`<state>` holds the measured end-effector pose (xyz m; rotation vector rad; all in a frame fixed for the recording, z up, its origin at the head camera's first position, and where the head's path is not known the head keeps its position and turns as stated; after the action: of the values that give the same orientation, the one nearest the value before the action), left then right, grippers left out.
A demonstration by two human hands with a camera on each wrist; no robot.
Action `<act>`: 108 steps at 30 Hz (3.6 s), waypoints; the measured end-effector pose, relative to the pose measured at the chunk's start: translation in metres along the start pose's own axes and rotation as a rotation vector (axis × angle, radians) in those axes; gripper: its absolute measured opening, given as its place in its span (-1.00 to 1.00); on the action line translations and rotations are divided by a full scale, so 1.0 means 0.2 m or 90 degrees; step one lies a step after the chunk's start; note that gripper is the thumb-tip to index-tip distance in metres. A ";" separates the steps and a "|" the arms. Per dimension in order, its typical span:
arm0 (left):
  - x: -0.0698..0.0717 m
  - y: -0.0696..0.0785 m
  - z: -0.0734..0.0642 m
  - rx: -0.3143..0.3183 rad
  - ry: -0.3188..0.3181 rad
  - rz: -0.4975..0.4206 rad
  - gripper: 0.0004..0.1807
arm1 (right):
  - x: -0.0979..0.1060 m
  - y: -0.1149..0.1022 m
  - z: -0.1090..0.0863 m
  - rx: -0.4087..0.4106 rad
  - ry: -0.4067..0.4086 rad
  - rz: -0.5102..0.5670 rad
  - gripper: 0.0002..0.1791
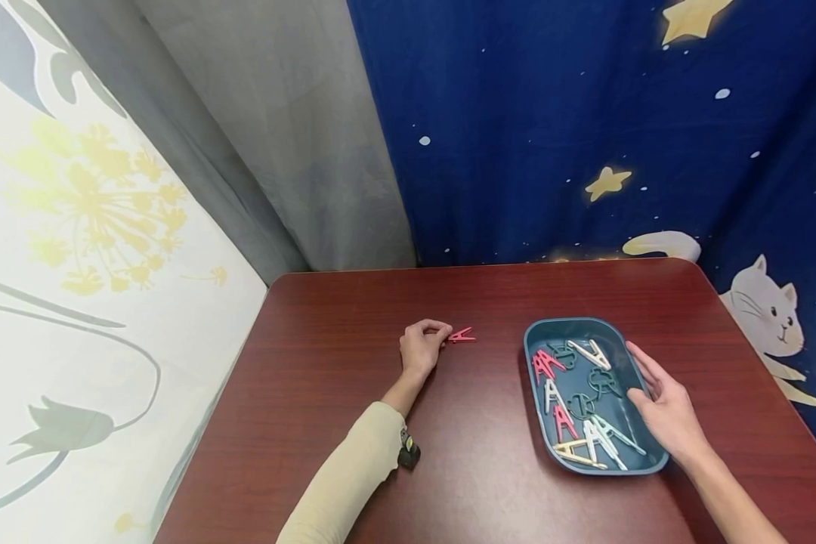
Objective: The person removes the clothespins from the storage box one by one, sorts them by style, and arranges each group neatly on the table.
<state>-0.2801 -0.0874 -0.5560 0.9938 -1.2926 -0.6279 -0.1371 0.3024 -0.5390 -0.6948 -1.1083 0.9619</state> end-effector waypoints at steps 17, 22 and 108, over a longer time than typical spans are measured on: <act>-0.12 0.49 -0.05 -0.098 -0.060 -0.353 -0.47 | 0.00 0.00 0.00 -0.001 0.002 -0.010 -0.18; -0.23 0.62 -0.17 -0.099 -0.097 -0.393 -0.43 | 0.00 0.00 0.00 0.003 0.003 -0.008 -0.19; -0.77 0.59 -0.74 0.016 -0.021 -0.026 -0.34 | 0.00 0.03 0.01 -0.018 -0.002 -0.009 -0.18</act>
<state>-0.1847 0.1347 -0.5251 1.0365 -1.3136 -0.6636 -0.1405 0.3048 -0.5447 -0.7078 -1.1300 0.9360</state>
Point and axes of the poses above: each hand's wrist, its own z-axis towards the middle knuckle, its own x-axis out of the back of the hand, y = z × x, the point moved 3 cm from there along z, towards the middle knuckle, and after that the axes turned 7 degrees about x, right-handed, at the moved point
